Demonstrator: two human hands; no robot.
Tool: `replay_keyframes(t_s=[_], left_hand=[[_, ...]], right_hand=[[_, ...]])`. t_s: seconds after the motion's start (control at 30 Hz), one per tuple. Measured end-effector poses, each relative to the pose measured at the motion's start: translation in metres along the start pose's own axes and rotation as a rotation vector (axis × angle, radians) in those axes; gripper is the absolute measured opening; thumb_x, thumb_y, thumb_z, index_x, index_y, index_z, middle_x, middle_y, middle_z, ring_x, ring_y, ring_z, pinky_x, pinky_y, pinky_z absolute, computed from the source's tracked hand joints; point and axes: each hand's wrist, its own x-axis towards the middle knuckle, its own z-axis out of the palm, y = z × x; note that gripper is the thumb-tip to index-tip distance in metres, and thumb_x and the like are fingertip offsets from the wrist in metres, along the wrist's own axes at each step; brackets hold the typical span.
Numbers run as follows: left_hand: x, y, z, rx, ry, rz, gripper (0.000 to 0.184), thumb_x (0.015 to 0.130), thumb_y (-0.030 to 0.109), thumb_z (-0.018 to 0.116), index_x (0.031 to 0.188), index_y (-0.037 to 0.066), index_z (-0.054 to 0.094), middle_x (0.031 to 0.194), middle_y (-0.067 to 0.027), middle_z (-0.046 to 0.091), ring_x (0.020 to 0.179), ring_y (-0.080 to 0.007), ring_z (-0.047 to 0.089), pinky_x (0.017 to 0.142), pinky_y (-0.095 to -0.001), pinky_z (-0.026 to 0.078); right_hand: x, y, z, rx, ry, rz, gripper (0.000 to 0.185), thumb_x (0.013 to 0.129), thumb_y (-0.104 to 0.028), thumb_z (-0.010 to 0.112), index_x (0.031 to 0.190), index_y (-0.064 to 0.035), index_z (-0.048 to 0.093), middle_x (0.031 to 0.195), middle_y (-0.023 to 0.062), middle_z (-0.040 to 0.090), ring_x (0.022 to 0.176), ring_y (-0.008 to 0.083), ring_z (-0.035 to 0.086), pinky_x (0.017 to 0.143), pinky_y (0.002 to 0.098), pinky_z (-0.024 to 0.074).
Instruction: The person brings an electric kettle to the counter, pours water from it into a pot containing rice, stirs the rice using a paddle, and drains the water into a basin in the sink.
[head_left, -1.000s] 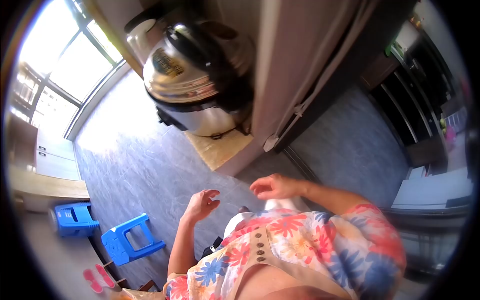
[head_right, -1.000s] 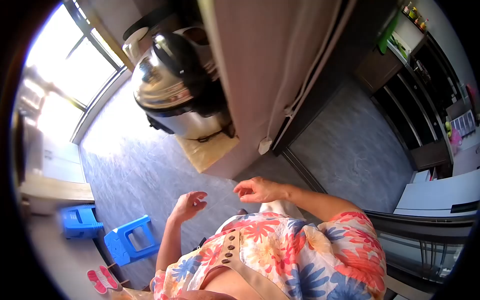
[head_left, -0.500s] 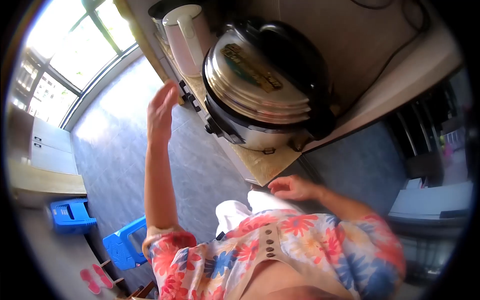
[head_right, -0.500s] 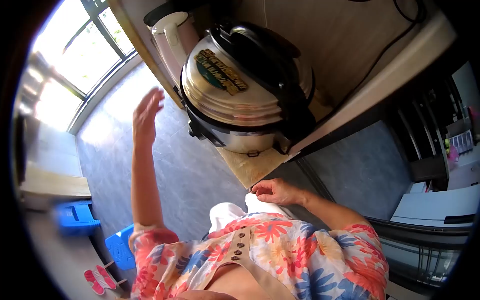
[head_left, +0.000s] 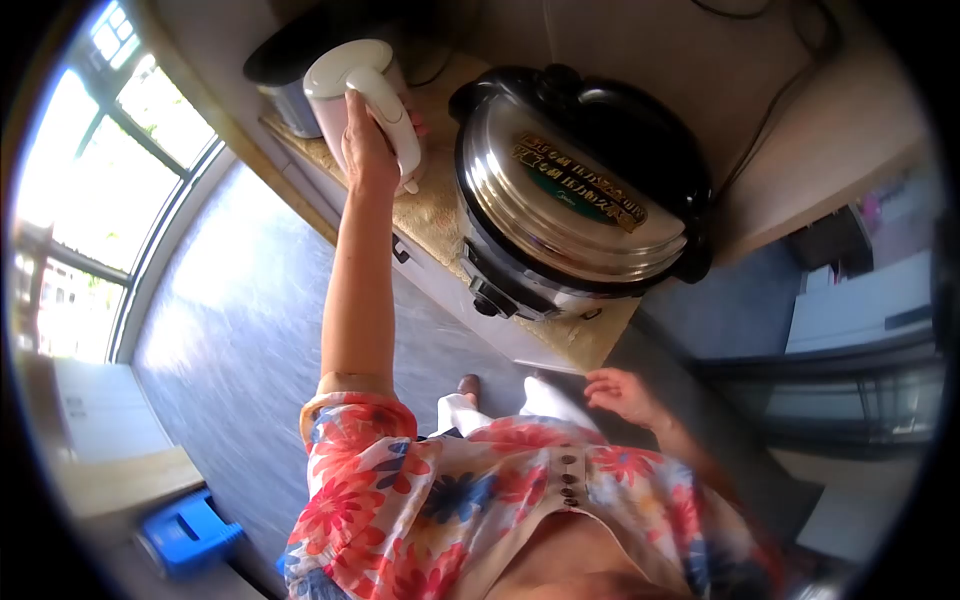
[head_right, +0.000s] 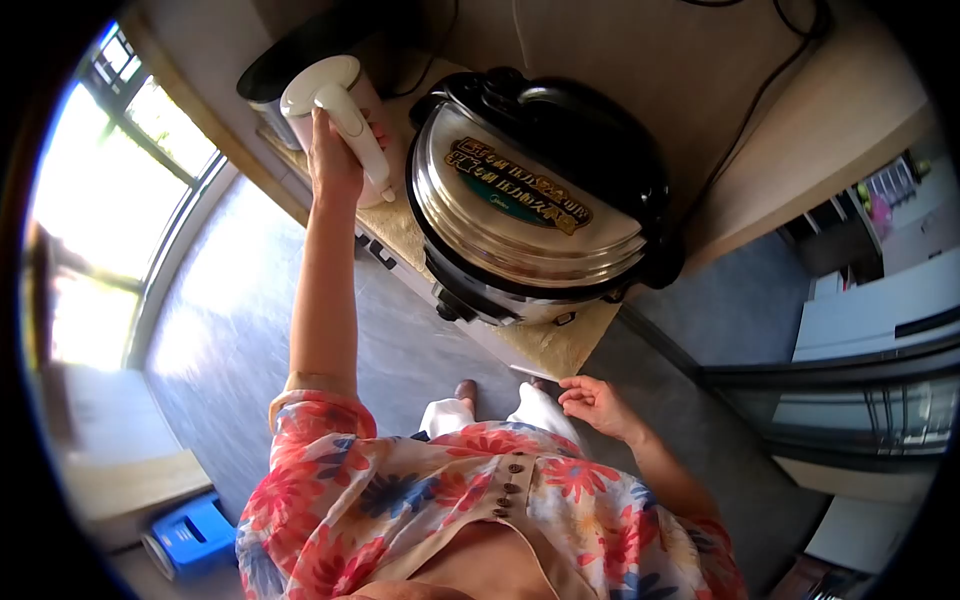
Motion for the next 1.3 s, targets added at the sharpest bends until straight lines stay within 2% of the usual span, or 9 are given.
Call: replay_keyframes(t_s=[0.1, 0.17, 0.47, 0.77, 1.03, 1.1, 1.17, 1.23, 1.3], left_hand=[[-0.010, 0.003, 0.012, 0.166, 0.209, 0.071, 0.057, 0.092, 0.047, 0.027, 0.090, -0.002, 0.055, 0.062, -0.0120, 0.054, 0.055, -0.0227, 0.054, 0.052, -0.0336, 0.048], [-0.015, 0.011, 0.012, 0.213, 0.233, 0.106, 0.053, 0.092, 0.044, 0.029, 0.086, 0.000, 0.056, 0.058, -0.0106, 0.053, 0.051, -0.0208, 0.052, 0.048, -0.0319, 0.046], [-0.005, 0.042, -0.009, 0.188, 0.141, 0.122, 0.048, 0.091, 0.040, 0.028, 0.076, 0.002, 0.054, 0.056, -0.0098, 0.051, 0.048, -0.0194, 0.048, 0.046, -0.0305, 0.042], [-0.034, 0.071, -0.018, 0.243, 0.078, 0.244, 0.043, 0.093, 0.035, 0.029, 0.081, 0.000, 0.051, 0.055, -0.0118, 0.048, 0.047, -0.0206, 0.046, 0.045, -0.0326, 0.039], [-0.133, 0.096, -0.044, 0.241, -0.070, 0.235, 0.043, 0.095, 0.037, 0.027, 0.089, 0.003, 0.053, 0.058, -0.0059, 0.046, 0.048, -0.0137, 0.040, 0.042, -0.0267, 0.031], [-0.175, 0.095, -0.042, 0.244, 0.017, 0.242, 0.044, 0.094, 0.037, 0.027, 0.089, 0.002, 0.053, 0.061, -0.0058, 0.048, 0.049, -0.0133, 0.040, 0.042, -0.0264, 0.031], [-0.221, 0.092, -0.038, 0.242, 0.038, 0.249, 0.044, 0.095, 0.036, 0.026, 0.092, 0.001, 0.052, 0.077, -0.0072, 0.052, 0.049, -0.0133, 0.040, 0.041, -0.0266, 0.031], [-0.267, 0.083, -0.012, 0.231, 0.243, 0.303, 0.043, 0.095, 0.039, 0.027, 0.090, 0.003, 0.051, 0.066, -0.0082, 0.050, 0.043, -0.0141, 0.038, 0.038, -0.0269, 0.030], [-0.310, 0.074, -0.018, 0.237, 0.216, 0.307, 0.045, 0.095, 0.040, 0.026, 0.096, 0.002, 0.050, 0.078, -0.0077, 0.053, 0.044, -0.0130, 0.038, 0.038, -0.0264, 0.030]], right_hand=[[-0.007, 0.009, 0.016, 0.068, 0.033, 0.013, 0.034, 0.084, -0.006, 0.058, 0.115, 0.0031, 0.049, 0.099, 0.0085, 0.058, 0.086, 0.0100, 0.056, 0.078, 0.0228, 0.0478], [-0.012, 0.013, 0.021, 0.103, 0.075, 0.010, 0.032, 0.084, -0.006, 0.057, 0.113, 0.0030, 0.050, 0.098, 0.0079, 0.058, 0.085, 0.0098, 0.057, 0.078, 0.0229, 0.0480], [-0.029, 0.012, 0.019, 0.114, 0.215, 0.055, 0.030, 0.084, -0.007, 0.058, 0.112, 0.0022, 0.051, 0.095, 0.0072, 0.058, 0.082, 0.0094, 0.057, 0.076, 0.0225, 0.0485], [-0.039, 0.024, -0.001, 0.067, 0.184, 0.105, 0.032, 0.083, -0.006, 0.058, 0.113, 0.0034, 0.051, 0.097, 0.0084, 0.059, 0.084, 0.0109, 0.057, 0.076, 0.0239, 0.0493], [-0.030, 0.038, -0.075, -0.004, 0.030, 0.027, 0.032, 0.082, -0.006, 0.061, 0.111, 0.0028, 0.052, 0.094, 0.0085, 0.059, 0.084, 0.0108, 0.057, 0.075, 0.0242, 0.0493], [-0.027, 0.039, -0.099, -0.035, -0.023, 0.047, 0.032, 0.081, -0.006, 0.061, 0.110, 0.0019, 0.053, 0.092, 0.0074, 0.060, 0.084, 0.0107, 0.057, 0.075, 0.0244, 0.0490], [-0.025, 0.040, -0.125, -0.167, -0.101, 0.001, 0.031, 0.081, -0.007, 0.062, 0.110, 0.0008, 0.054, 0.090, 0.0056, 0.060, 0.083, 0.0103, 0.057, 0.074, 0.0246, 0.0487], [-0.018, 0.046, -0.148, -0.254, -0.161, -0.024, 0.030, 0.080, -0.008, 0.062, 0.109, 0.0001, 0.055, 0.088, 0.0043, 0.061, 0.081, 0.0100, 0.057, 0.073, 0.0246, 0.0483], [-0.014, 0.059, -0.173, -0.300, -0.196, -0.008, 0.030, 0.080, -0.010, 0.062, 0.108, -0.0002, 0.055, 0.087, 0.0033, 0.061, 0.078, 0.0097, 0.058, 0.071, 0.0243, 0.0477]])
